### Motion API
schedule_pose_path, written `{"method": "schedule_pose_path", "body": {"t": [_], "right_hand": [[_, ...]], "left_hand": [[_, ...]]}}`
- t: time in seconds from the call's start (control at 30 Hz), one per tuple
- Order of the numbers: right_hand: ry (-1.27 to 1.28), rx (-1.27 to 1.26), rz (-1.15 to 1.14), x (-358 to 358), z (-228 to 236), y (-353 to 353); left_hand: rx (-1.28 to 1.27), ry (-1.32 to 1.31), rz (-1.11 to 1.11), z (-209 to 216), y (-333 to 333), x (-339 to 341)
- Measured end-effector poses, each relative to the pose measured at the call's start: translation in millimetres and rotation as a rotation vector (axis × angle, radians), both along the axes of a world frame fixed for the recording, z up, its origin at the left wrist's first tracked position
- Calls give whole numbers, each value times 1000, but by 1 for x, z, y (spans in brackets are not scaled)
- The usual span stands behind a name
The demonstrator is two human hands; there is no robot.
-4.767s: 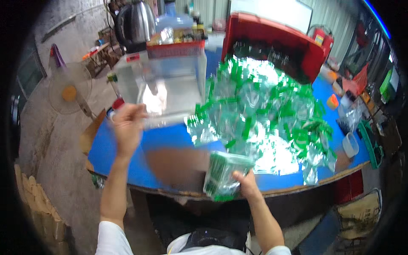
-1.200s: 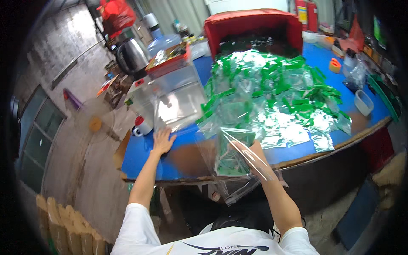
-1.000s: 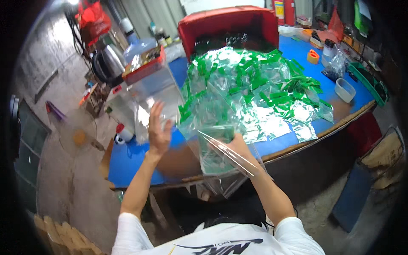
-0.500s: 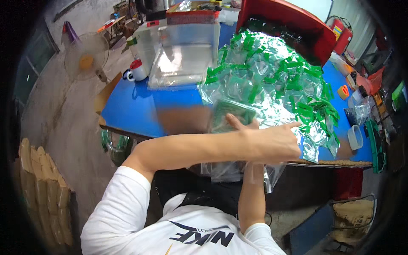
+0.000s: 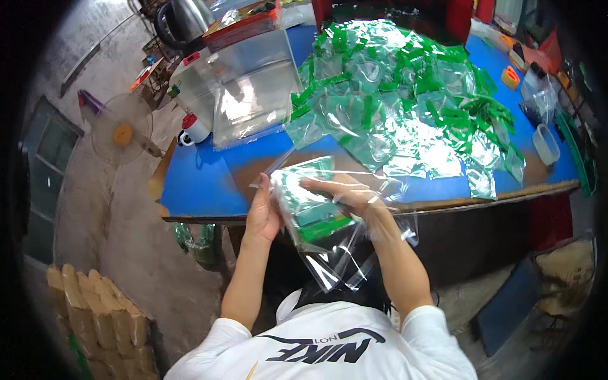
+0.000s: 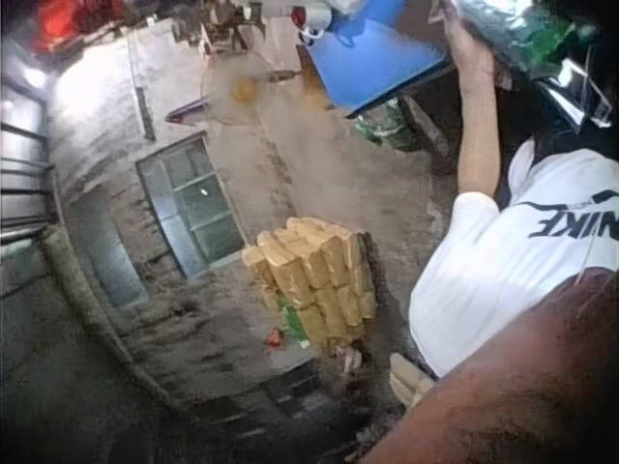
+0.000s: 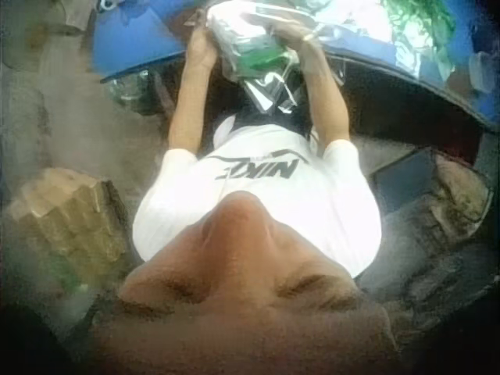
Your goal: Sorting and stacking small green plastic bags on a workbench.
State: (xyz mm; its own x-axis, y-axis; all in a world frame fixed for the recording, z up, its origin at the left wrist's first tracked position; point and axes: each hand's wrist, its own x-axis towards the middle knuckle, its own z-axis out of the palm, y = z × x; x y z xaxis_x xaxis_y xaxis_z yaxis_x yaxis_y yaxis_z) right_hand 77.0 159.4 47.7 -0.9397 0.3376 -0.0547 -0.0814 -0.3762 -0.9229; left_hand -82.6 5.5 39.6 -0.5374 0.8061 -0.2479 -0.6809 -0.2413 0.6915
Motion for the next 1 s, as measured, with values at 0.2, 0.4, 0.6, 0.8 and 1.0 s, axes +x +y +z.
{"method": "schedule_pose_path", "body": {"t": [0.2, 0.4, 0.6, 0.8, 1.0], "right_hand": [[-271, -163, -12, -43, 13, -5], [361, -1099, 161, -23, -3, -19], [403, -949, -139, -33, -5, -46], [314, -910, -145, -40, -3, -47], [222, -1003, 30, -48, 3, -50]], "left_hand": [[-48, -248, -67, -18, -15, -15], [-66, -237, 3, -17, -13, -20], [-26, -186, 51, -17, -9, -8], [9, -139, 39, -1, -22, -5], [70, -267, 90, 12, -37, -16]]}}
